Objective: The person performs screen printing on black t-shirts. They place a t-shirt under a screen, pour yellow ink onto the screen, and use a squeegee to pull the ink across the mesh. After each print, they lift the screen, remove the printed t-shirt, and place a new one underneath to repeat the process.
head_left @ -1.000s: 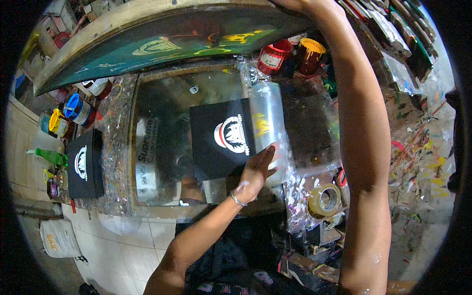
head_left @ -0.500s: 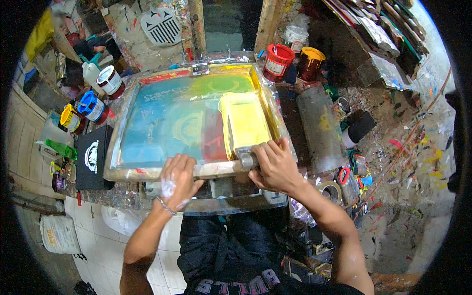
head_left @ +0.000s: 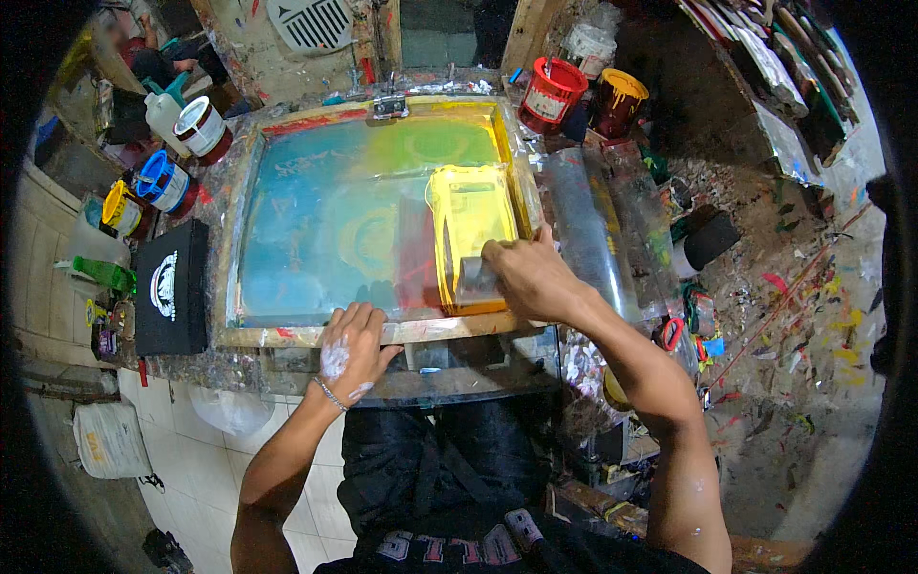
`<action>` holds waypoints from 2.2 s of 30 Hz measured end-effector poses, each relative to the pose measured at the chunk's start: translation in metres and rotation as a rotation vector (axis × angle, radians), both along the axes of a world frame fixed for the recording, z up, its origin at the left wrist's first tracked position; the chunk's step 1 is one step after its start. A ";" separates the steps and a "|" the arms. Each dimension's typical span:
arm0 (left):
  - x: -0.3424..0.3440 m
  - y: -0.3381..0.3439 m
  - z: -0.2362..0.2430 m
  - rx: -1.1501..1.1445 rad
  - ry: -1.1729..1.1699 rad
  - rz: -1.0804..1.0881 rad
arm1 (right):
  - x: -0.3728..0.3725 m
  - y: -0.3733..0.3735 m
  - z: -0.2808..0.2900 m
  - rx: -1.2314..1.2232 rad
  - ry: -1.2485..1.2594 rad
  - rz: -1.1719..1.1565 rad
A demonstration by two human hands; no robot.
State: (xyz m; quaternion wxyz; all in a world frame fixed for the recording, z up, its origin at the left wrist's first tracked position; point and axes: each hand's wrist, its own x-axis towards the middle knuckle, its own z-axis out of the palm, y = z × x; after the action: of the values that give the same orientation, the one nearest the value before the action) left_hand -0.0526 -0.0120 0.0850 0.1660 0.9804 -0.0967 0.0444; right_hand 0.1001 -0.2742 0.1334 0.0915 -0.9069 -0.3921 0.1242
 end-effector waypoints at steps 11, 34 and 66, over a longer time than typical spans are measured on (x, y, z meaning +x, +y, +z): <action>0.001 -0.002 0.005 -0.019 0.025 0.029 | 0.072 0.057 -0.055 0.016 -0.635 -0.108; 0.003 0.002 -0.016 -0.024 0.031 0.000 | 0.166 0.078 -0.025 0.017 -0.109 0.127; 0.009 0.006 0.041 -0.098 -0.006 0.004 | -0.074 0.001 -0.004 0.193 -0.495 -0.109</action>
State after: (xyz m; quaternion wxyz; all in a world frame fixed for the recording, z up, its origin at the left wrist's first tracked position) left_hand -0.0435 -0.0063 0.1262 0.2133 0.9712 -0.0929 0.0523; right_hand 0.0264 -0.2728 0.1294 0.0856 -0.9165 -0.3629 -0.1446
